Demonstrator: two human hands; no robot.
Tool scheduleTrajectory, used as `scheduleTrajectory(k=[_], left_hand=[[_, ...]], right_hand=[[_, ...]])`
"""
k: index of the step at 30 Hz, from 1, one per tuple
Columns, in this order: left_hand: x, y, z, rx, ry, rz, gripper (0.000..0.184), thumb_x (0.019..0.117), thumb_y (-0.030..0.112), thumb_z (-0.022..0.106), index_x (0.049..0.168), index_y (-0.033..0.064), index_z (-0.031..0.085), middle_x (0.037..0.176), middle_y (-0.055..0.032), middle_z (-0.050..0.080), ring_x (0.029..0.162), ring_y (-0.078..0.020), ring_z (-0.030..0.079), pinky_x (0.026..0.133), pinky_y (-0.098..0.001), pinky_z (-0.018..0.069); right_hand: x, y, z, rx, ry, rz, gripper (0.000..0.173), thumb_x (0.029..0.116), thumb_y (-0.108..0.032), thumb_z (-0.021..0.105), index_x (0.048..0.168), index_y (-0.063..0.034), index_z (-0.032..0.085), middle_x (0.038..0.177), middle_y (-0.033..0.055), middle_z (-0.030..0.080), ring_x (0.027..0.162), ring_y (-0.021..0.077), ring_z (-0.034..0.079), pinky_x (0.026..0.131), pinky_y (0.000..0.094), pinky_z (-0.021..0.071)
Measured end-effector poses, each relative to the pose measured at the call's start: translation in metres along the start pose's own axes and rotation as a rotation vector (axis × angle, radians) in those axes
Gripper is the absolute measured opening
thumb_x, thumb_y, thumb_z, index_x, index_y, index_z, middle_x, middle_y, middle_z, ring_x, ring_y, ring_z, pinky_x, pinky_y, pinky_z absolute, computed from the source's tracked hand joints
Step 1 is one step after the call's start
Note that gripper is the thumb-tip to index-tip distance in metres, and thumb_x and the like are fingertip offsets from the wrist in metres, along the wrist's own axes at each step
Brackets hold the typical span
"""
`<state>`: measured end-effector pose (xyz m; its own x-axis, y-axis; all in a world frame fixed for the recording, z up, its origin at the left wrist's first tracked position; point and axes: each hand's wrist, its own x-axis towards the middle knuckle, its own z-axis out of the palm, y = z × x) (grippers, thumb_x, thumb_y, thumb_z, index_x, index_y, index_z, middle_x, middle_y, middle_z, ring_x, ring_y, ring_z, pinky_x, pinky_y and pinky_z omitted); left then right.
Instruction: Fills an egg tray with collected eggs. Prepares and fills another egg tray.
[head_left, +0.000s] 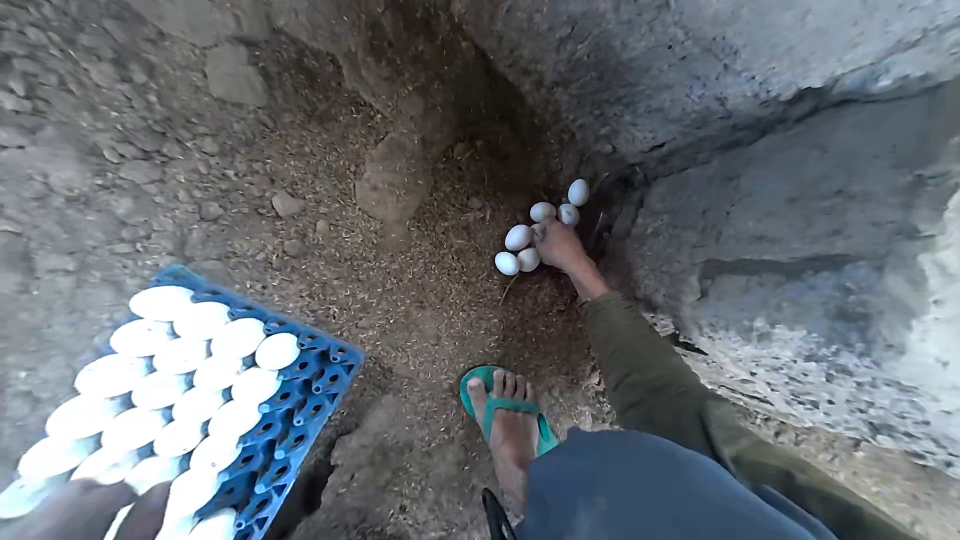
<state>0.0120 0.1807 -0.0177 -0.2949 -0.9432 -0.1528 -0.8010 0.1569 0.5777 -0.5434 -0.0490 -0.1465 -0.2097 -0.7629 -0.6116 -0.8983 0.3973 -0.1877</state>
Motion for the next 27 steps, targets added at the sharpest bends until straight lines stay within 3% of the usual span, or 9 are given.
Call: scheduleTrajectory(k=[4, 7, 8, 10, 12, 14, 20, 23, 27], left_hand=[[0.104, 0.026, -0.006, 0.107, -0.106, 0.441, 0.034, 0.1038, 0.033, 0.049, 0.097, 0.0046, 0.066, 0.074, -0.013, 0.06, 0.062, -0.0278, 0.061, 0.051, -0.0426, 0.0492], [0.185, 0.081, 0.021, 0.164, -0.168, 0.592, 0.039, 0.1017, 0.035, 0.044, 0.097, 0.0067, 0.07, 0.078, -0.009, 0.063, 0.065, -0.0259, 0.065, 0.052, -0.0426, 0.0536], [0.209, 0.096, 0.036, 0.177, -0.229, 0.566, 0.038, 0.1025, 0.035, 0.046, 0.102, 0.0065, 0.072, 0.085, -0.01, 0.065, 0.071, -0.0272, 0.068, 0.057, -0.0449, 0.0561], [0.251, 0.127, 0.072, 0.143, -0.396, 0.422, 0.038, 0.1069, 0.034, 0.048, 0.118, 0.0042, 0.07, 0.108, -0.0158, 0.068, 0.095, -0.0329, 0.07, 0.078, -0.0522, 0.0584], [0.285, 0.153, 0.116, 0.062, -0.513, 0.276, 0.041, 0.1088, 0.034, 0.048, 0.134, 0.0042, 0.063, 0.128, -0.0187, 0.064, 0.115, -0.0346, 0.066, 0.097, -0.0536, 0.0533], [0.305, 0.173, 0.159, -0.034, -0.597, 0.17, 0.045, 0.1093, 0.033, 0.047, 0.144, 0.0054, 0.054, 0.141, -0.0206, 0.055, 0.127, -0.0356, 0.059, 0.107, -0.0539, 0.0473], [0.354, 0.201, 0.25, -0.23, -0.519, -0.099, 0.049, 0.1059, 0.025, 0.053, 0.153, 0.0132, 0.046, 0.151, -0.0221, 0.045, 0.134, -0.0414, 0.051, 0.106, -0.0587, 0.0465], [0.369, 0.206, 0.27, -0.172, -0.478, -0.11, 0.05, 0.0977, 0.019, 0.064, 0.146, 0.0208, 0.053, 0.148, -0.0199, 0.047, 0.132, -0.0426, 0.051, 0.098, -0.0618, 0.0509], [0.377, 0.209, 0.278, -0.102, -0.417, -0.058, 0.056, 0.0845, 0.01, 0.078, 0.137, 0.0122, 0.059, 0.146, -0.0258, 0.047, 0.126, -0.0487, 0.054, 0.091, -0.0653, 0.0532]], right_hand=[[-0.025, -0.01, -0.034, 0.253, -0.022, -0.099, 0.024, 0.0968, -0.013, 0.068, 0.117, -0.0004, 0.067, 0.104, 0.0237, 0.069, 0.093, 0.0405, 0.068, 0.082, 0.0617, 0.0545], [-0.01, -0.013, -0.042, 0.588, 0.116, -0.189, 0.035, 0.1039, -0.027, 0.061, 0.134, -0.0077, 0.06, 0.114, 0.0126, 0.072, 0.095, 0.0241, 0.073, 0.087, 0.0467, 0.0605], [0.001, -0.011, -0.04, 0.563, 0.159, -0.166, 0.042, 0.105, -0.031, 0.058, 0.141, -0.0105, 0.056, 0.126, 0.0117, 0.069, 0.107, 0.0247, 0.071, 0.094, 0.0479, 0.0582], [0.017, -0.002, -0.036, 0.317, 0.148, -0.175, 0.05, 0.1008, -0.018, 0.061, 0.148, -0.0081, 0.05, 0.144, 0.0198, 0.057, 0.131, 0.0383, 0.056, 0.108, 0.0606, 0.0444], [0.024, 0.008, -0.026, 0.089, 0.073, -0.193, 0.066, 0.0876, -0.015, 0.075, 0.149, -0.0107, 0.051, 0.153, 0.0206, 0.048, 0.142, 0.0464, 0.04, 0.113, 0.0676, 0.0352], [0.016, 0.01, -0.017, -0.016, 0.053, -0.221, 0.073, 0.0826, -0.015, 0.082, 0.149, -0.0141, 0.052, 0.159, 0.0221, 0.039, 0.145, 0.0508, 0.032, 0.112, 0.0718, 0.0308], [-0.011, 0.005, -0.019, 0.053, 0.036, -0.107, 0.091, 0.0781, -0.037, 0.088, 0.156, -0.03, 0.042, 0.162, 0.0251, 0.027, 0.138, 0.0548, 0.039, 0.091, 0.0749, 0.0462], [0.003, 0.005, -0.011, -0.003, 0.011, -0.108, 0.094, 0.0772, -0.031, 0.089, 0.157, -0.0267, 0.04, 0.163, 0.0268, 0.024, 0.137, 0.0565, 0.039, 0.088, 0.0731, 0.0491], [0.003, 0.005, -0.015, -0.009, -0.004, -0.132, 0.091, 0.0751, -0.021, 0.091, 0.153, -0.0269, 0.045, 0.163, 0.0262, 0.025, 0.135, 0.0568, 0.042, 0.089, 0.0724, 0.0497]])
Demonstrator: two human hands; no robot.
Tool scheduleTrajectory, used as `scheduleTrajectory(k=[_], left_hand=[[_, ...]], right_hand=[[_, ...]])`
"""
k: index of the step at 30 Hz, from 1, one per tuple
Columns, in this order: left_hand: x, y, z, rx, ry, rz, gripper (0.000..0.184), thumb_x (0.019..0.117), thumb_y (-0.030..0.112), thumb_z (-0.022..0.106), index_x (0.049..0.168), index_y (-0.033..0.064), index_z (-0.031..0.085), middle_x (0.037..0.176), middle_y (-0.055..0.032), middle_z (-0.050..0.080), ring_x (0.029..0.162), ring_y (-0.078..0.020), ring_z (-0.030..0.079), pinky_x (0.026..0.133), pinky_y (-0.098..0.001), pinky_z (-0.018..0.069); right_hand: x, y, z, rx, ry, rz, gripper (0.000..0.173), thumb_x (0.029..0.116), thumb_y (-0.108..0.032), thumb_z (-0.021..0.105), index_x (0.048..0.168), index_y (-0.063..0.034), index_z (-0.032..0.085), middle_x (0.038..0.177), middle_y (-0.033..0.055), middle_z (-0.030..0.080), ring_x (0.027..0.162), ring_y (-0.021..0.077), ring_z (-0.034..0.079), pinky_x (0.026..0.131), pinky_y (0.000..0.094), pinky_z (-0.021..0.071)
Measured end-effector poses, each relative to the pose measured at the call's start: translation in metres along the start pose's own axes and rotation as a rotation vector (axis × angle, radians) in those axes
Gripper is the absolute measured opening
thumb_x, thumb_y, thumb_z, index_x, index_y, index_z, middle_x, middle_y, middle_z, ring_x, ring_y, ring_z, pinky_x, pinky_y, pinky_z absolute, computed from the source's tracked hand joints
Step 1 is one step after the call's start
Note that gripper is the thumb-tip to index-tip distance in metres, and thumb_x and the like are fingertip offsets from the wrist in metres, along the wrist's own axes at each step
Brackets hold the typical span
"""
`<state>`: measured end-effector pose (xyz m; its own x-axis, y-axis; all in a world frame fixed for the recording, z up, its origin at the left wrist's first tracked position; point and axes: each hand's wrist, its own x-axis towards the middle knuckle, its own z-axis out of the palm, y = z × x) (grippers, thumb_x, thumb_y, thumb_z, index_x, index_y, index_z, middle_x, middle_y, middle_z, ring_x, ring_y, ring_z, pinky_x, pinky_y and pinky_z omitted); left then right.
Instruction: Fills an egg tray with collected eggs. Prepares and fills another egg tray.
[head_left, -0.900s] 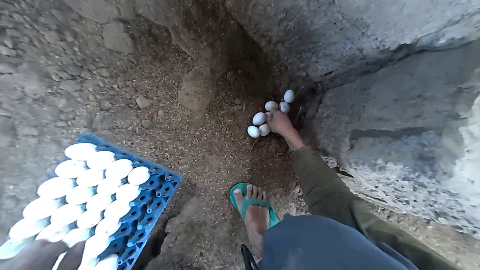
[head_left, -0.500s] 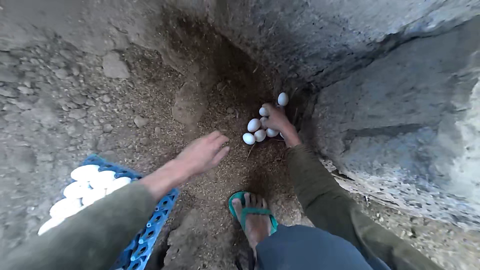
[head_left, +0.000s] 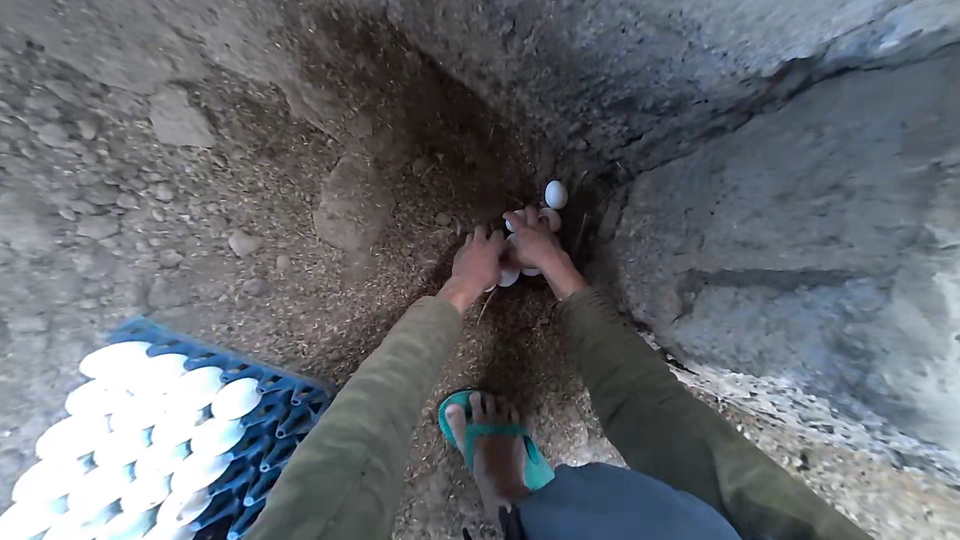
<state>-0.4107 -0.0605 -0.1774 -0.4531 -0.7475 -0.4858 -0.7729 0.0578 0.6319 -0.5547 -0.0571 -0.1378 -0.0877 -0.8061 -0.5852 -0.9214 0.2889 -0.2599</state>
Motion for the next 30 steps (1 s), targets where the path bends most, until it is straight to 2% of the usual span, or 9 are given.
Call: scheduleTrajectory(k=[4, 8, 12, 15, 17, 19, 23, 26, 30], left_hand=[[0.019, 0.005, -0.007, 0.12, -0.111, 0.008, 0.06, 0.0881, 0.015, 0.078, 0.142, 0.0061, 0.054, 0.146, -0.0293, 0.045, 0.133, -0.0479, 0.049, 0.102, -0.0603, 0.0491], [0.022, 0.001, -0.009, 0.158, -0.078, 0.093, 0.066, 0.0808, 0.016, 0.085, 0.139, 0.0037, 0.056, 0.141, -0.0295, 0.05, 0.128, -0.0488, 0.052, 0.099, -0.062, 0.0494], [0.014, -0.007, -0.039, -0.28, -0.063, -0.024, 0.066, 0.0873, 0.027, 0.08, 0.143, 0.0051, 0.051, 0.134, -0.028, 0.057, 0.117, -0.043, 0.061, 0.097, -0.0627, 0.0509], [-0.001, -0.012, -0.046, -0.556, -0.142, -0.176, 0.053, 0.094, 0.024, 0.071, 0.139, 0.0064, 0.049, 0.11, -0.0252, 0.066, 0.089, -0.0349, 0.07, 0.081, -0.0537, 0.0584], [-0.009, -0.024, -0.036, -0.451, -0.122, -0.176, 0.047, 0.0927, 0.037, 0.073, 0.123, 0.0035, 0.059, 0.104, -0.0248, 0.067, 0.087, -0.0374, 0.068, 0.077, -0.0561, 0.0567], [-0.007, -0.028, -0.028, -0.221, -0.188, -0.085, 0.04, 0.0945, 0.039, 0.071, 0.111, 0.0027, 0.068, 0.106, -0.0239, 0.069, 0.099, -0.0408, 0.067, 0.086, -0.0624, 0.0529], [-0.011, -0.015, -0.026, 0.119, -0.356, 0.08, 0.041, 0.0884, 0.02, 0.078, 0.128, 0.0154, 0.069, 0.134, -0.0179, 0.061, 0.122, -0.0401, 0.06, 0.097, -0.0647, 0.0491], [-0.021, 0.003, -0.024, 0.326, -0.379, 0.041, 0.049, 0.0856, 0.017, 0.079, 0.133, 0.0209, 0.066, 0.145, -0.0161, 0.053, 0.117, -0.0429, 0.061, 0.088, -0.066, 0.0529], [-0.028, 0.007, -0.015, 0.435, -0.347, 0.083, 0.047, 0.0939, 0.002, 0.065, 0.138, 0.0155, 0.06, 0.14, -0.0204, 0.056, 0.112, -0.0453, 0.063, 0.086, -0.0641, 0.0518]], right_hand=[[0.022, 0.001, -0.005, -0.113, -0.084, 0.013, 0.09, 0.0795, -0.032, 0.087, 0.156, -0.0271, 0.041, 0.162, 0.0312, 0.022, 0.14, 0.0551, 0.037, 0.099, 0.0695, 0.0462], [0.033, 0.012, 0.008, -0.065, -0.04, 0.002, 0.093, 0.0711, -0.033, 0.094, 0.152, -0.0284, 0.047, 0.162, 0.0319, 0.023, 0.135, 0.057, 0.041, 0.093, 0.0725, 0.0472], [0.008, 0.0, -0.002, 0.021, -0.047, 0.053, 0.094, 0.0759, -0.031, 0.091, 0.155, -0.0299, 0.042, 0.161, 0.031, 0.023, 0.132, 0.0583, 0.042, 0.088, 0.0745, 0.0474], [0.0, 0.005, 0.009, 0.083, 0.011, 0.057, 0.101, 0.0702, -0.031, 0.095, 0.154, -0.0356, 0.039, 0.163, 0.0293, 0.02, 0.134, 0.0597, 0.039, 0.085, 0.0765, 0.0474], [0.013, 0.008, 0.015, 0.05, 0.014, 0.064, 0.101, 0.0686, -0.039, 0.095, 0.154, -0.0357, 0.041, 0.162, 0.03, 0.02, 0.137, 0.0591, 0.036, 0.086, 0.0765, 0.0467], [0.028, 0.011, 0.021, -0.051, -0.002, 0.081, 0.102, 0.0657, -0.047, 0.093, 0.153, -0.037, 0.042, 0.161, 0.0298, 0.023, 0.135, 0.0569, 0.039, 0.084, 0.0727, 0.0494], [0.026, 0.006, 0.015, -0.11, -0.056, 0.082, 0.1, 0.0677, -0.049, 0.092, 0.153, -0.0331, 0.043, 0.161, 0.0314, 0.022, 0.135, 0.0585, 0.038, 0.086, 0.0747, 0.0465], [0.023, 0.001, 0.006, -0.172, -0.113, 0.094, 0.091, 0.073, -0.055, 0.087, 0.151, -0.0332, 0.045, 0.16, 0.0306, 0.024, 0.129, 0.055, 0.047, 0.089, 0.0704, 0.0487], [0.03, 0.008, 0.009, -0.195, -0.107, 0.037, 0.076, 0.0745, -0.055, 0.085, 0.141, -0.0309, 0.057, 0.158, 0.0319, 0.028, 0.117, 0.0535, 0.056, 0.083, 0.0688, 0.052]])
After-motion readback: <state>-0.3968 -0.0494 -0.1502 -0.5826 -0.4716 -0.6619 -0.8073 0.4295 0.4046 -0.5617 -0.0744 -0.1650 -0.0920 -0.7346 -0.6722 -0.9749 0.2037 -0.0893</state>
